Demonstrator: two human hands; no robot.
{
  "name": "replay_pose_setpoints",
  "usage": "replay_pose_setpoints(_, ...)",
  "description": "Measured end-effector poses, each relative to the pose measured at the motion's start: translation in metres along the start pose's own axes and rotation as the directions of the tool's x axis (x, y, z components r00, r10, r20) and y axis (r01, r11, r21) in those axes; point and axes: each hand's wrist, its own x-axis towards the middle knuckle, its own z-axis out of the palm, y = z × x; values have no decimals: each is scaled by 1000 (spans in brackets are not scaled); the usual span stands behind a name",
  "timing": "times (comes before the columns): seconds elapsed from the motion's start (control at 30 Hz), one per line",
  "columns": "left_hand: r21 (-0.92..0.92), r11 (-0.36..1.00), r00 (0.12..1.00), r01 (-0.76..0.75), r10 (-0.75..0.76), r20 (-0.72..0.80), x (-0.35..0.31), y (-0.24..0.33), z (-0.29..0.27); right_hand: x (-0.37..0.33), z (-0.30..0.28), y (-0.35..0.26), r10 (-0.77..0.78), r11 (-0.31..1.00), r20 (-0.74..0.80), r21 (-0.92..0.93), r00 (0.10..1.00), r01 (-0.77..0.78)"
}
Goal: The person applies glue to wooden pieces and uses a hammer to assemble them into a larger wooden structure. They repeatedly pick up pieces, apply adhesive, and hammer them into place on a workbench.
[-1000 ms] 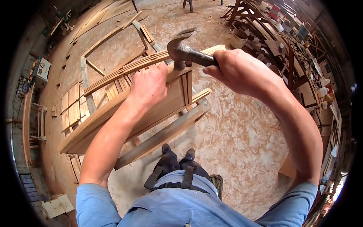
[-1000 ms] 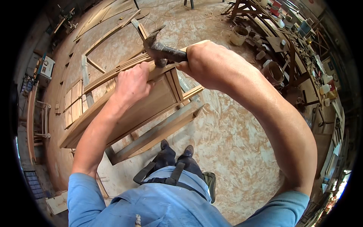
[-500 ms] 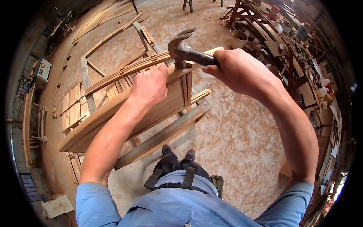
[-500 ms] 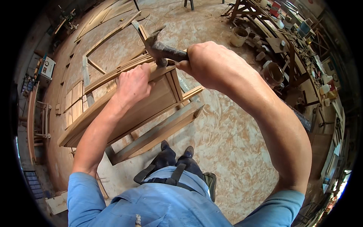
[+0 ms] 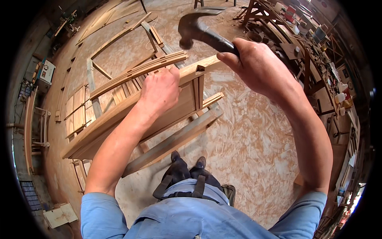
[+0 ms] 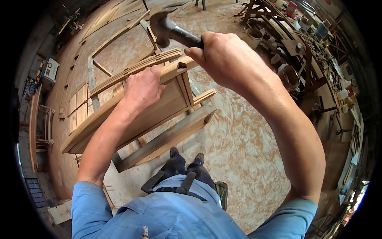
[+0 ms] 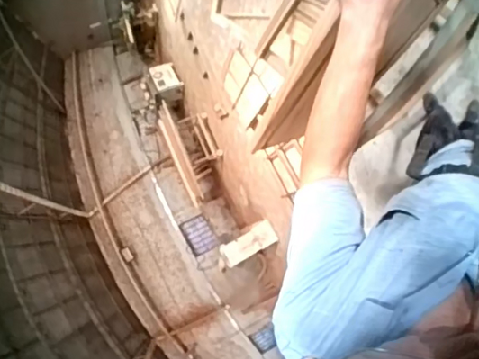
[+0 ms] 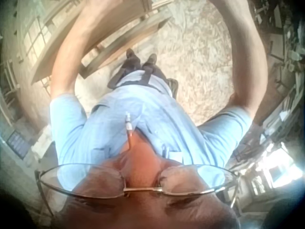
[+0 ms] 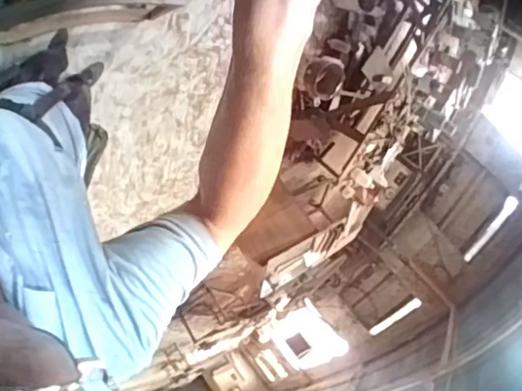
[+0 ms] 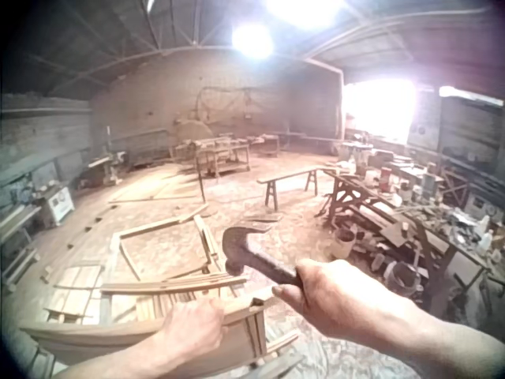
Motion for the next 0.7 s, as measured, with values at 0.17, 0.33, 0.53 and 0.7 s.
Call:
replay_pose_setpoints(0.17,-7,1000,1000,-9,9,-16,-1,1,1,-4,2,-10,-11,994,174,-101,985,29)
replay_pose_setpoints(0.33,-9,999,997,-43,42,-59,-4,0,5,-2,-1,-3,56,998,47,1,997,-57)
replay_pose_setpoints(0.53,9,999,996,-46,46,-80,-5,4,6,-8,20,2,52,997,184,-58,981,-42)
replay_pose_setpoints(0.7,-94,995,998,44,-40,51,-17,-7,-14,-6,23,1,113,994,219,-26,969,-110)
